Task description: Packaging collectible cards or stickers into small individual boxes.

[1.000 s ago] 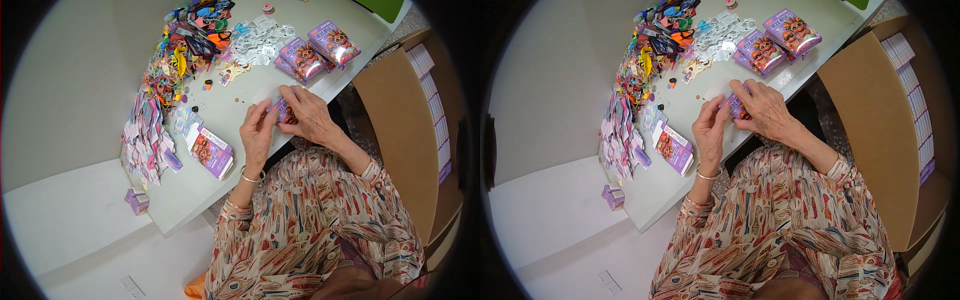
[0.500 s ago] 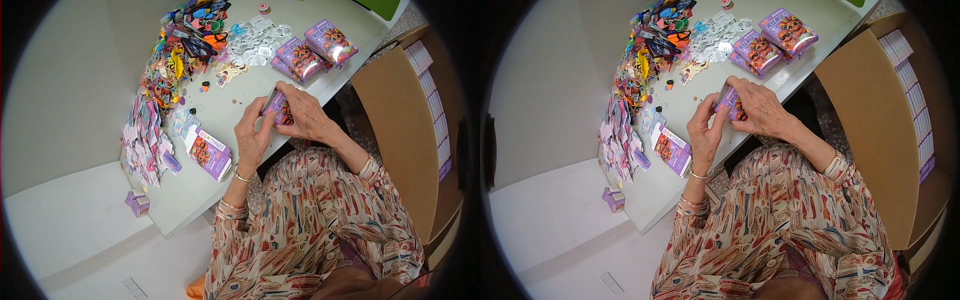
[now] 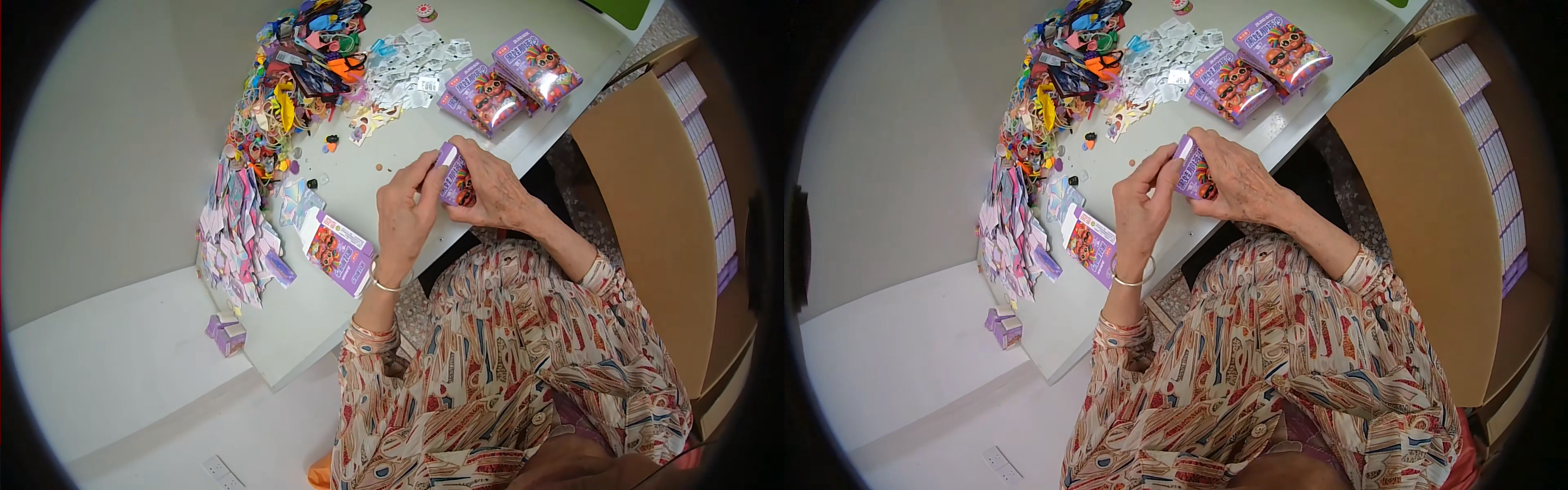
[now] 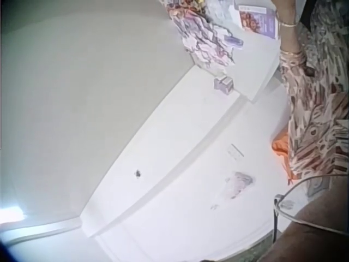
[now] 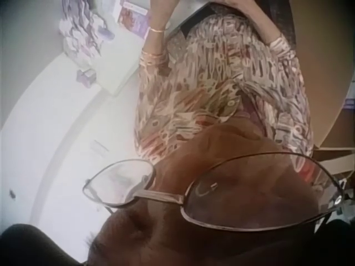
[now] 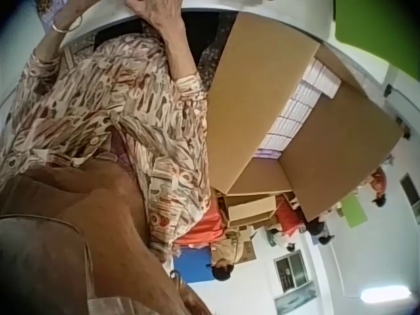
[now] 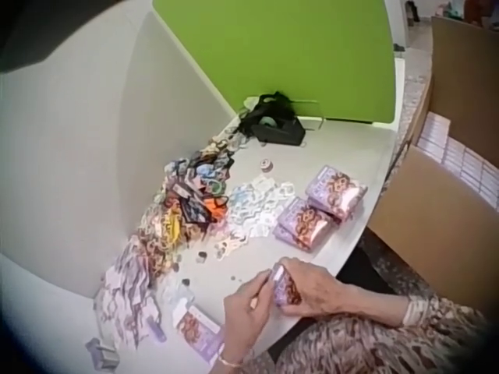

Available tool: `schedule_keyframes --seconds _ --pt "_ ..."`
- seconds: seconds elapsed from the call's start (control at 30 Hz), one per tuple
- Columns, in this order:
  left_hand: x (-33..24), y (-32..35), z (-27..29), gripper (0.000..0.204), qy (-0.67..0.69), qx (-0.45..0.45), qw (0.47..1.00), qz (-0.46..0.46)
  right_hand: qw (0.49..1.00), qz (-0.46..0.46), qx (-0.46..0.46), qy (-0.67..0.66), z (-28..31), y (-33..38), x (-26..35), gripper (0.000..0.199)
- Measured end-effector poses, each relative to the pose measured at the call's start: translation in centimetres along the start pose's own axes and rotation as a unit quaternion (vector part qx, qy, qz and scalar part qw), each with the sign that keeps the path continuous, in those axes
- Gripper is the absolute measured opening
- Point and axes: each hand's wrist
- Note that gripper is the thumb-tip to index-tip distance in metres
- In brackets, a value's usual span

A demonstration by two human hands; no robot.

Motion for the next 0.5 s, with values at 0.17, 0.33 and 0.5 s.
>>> schedule_keyframes --seconds 0.17,0.33,0.5 --pt "-1.4 0.1 -0.1 0.021 -0.165 -0.013 0.985 -0.057 1.0 -0.001 0.014 -0.001 0.2 -0.1 0.2 0.082" --pt "-1.8 -0.1 0.1 0.021 -0.167 0.002 0.986 -0.003 1.0 -0.01 0.024 -0.005 0.3 -0.2 0.4 0.082" --pt "-1.3 0.7 -0.2 0.035 -0.238 0.017 0.964 -0.119 1.0 -0.005 0.012 -0.011 0.0 0.0 0.3 0.082"
Point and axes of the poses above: each hand's wrist, its own y-axis away from the middle knuckle, its own z-axis out of the back of the hand, x = y × z, and after that the axes turned 3 degrees about -z, right-handed
